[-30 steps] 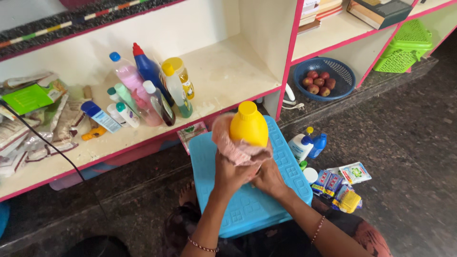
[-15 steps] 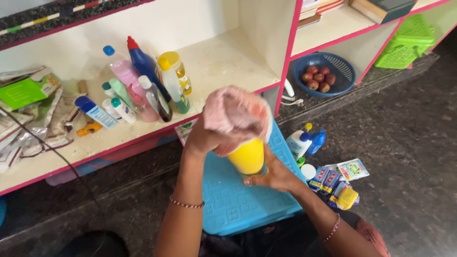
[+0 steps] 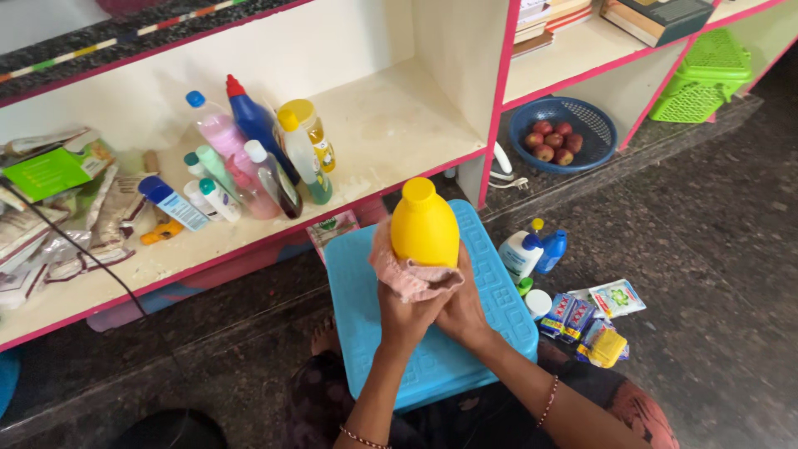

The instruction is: The person wipes several plastic bottles one by one with a cloth, including a green bottle, a white bottle, a blue bottle, a yellow bottle, and a white pump bottle. Each bottle is wiped thoroughly and then placed on a nearby shelf.

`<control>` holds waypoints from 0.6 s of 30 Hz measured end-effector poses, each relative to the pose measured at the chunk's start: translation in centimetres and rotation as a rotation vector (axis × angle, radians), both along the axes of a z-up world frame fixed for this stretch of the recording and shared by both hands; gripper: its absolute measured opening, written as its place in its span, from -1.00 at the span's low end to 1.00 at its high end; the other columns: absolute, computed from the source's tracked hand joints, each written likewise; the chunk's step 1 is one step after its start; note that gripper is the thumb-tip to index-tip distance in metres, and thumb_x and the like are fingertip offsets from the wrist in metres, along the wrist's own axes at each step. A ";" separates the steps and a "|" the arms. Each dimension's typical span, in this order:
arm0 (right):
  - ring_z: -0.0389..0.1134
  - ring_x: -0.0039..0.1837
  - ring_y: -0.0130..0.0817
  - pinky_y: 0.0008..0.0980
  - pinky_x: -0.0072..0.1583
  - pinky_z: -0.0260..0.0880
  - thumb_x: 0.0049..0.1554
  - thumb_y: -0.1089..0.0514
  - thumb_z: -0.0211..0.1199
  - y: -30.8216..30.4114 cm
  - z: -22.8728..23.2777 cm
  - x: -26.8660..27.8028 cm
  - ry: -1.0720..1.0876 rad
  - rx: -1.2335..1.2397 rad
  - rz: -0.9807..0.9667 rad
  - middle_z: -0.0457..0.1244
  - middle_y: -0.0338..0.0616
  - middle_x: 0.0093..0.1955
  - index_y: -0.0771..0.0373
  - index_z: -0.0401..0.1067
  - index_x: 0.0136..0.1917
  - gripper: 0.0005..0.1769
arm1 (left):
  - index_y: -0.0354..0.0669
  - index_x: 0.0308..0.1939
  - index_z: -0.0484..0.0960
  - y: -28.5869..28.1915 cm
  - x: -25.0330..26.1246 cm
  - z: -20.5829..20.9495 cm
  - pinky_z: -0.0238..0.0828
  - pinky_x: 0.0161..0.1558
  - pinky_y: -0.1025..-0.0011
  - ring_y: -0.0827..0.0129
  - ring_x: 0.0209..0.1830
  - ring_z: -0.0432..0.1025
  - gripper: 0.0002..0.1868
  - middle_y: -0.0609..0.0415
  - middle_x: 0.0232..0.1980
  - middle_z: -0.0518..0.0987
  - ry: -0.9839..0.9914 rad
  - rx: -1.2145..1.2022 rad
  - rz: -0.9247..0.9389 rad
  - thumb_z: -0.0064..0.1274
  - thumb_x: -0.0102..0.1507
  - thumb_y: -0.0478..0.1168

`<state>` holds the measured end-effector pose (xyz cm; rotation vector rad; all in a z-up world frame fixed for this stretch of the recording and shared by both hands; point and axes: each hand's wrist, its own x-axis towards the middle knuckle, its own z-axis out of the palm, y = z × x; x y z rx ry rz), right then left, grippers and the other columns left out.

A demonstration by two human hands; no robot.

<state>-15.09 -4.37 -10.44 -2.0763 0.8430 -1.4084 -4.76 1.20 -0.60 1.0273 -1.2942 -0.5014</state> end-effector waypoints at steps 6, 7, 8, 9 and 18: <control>-0.02 0.50 0.27 0.04 0.46 0.01 -0.16 -0.02 0.58 1.0 2.4 1.2 0.098 0.103 -0.138 -0.06 0.31 0.51 0.44 -0.22 0.58 0.33 | -0.23 0.08 0.60 -3.7 0.7 8.8 0.60 0.00 0.34 0.31 -0.05 0.64 -0.49 0.02 -0.01 0.69 -0.205 -0.147 0.207 0.45 0.14 -0.14; -0.01 0.52 0.25 0.03 0.48 0.01 -0.17 0.01 0.60 1.2 2.5 1.3 0.095 0.090 -0.141 -0.05 0.30 0.52 0.42 -0.20 0.58 0.33 | -0.23 0.14 0.55 -4.3 0.9 10.3 0.59 0.04 0.35 0.31 0.01 0.64 -0.46 0.01 0.03 0.69 -0.250 -0.153 0.187 0.41 0.17 -0.14; -0.01 0.55 0.23 0.02 0.50 0.01 -0.18 0.03 0.61 1.4 2.6 1.3 0.092 0.079 -0.142 -0.04 0.28 0.53 0.39 -0.18 0.59 0.33 | -0.21 0.15 0.57 -4.8 0.7 11.5 0.59 -0.01 0.35 0.30 -0.02 0.64 -0.46 0.00 -0.01 0.70 -0.283 -0.063 0.193 0.41 0.17 -0.13; 0.00 0.54 0.22 0.01 0.50 0.02 -0.19 0.01 0.62 1.6 2.7 1.5 0.094 0.093 -0.150 -0.03 0.26 0.52 0.38 -0.18 0.58 0.34 | -0.20 0.16 0.58 -5.2 0.6 12.4 0.58 -0.05 0.35 0.30 -0.05 0.64 -0.46 -0.01 -0.05 0.72 -0.317 0.026 0.197 0.42 0.17 -0.13; 0.04 0.62 -0.07 -0.09 0.55 -0.02 -0.15 0.10 0.61 -1.2 4.6 -3.0 0.033 0.505 0.391 0.07 0.05 0.57 0.28 -0.21 0.65 0.34 | -0.31 0.27 0.49 -3.7 1.9 8.8 0.63 0.12 0.37 0.31 0.09 0.63 -0.41 -0.06 0.13 0.68 -0.044 -0.075 -0.172 0.38 0.22 -0.25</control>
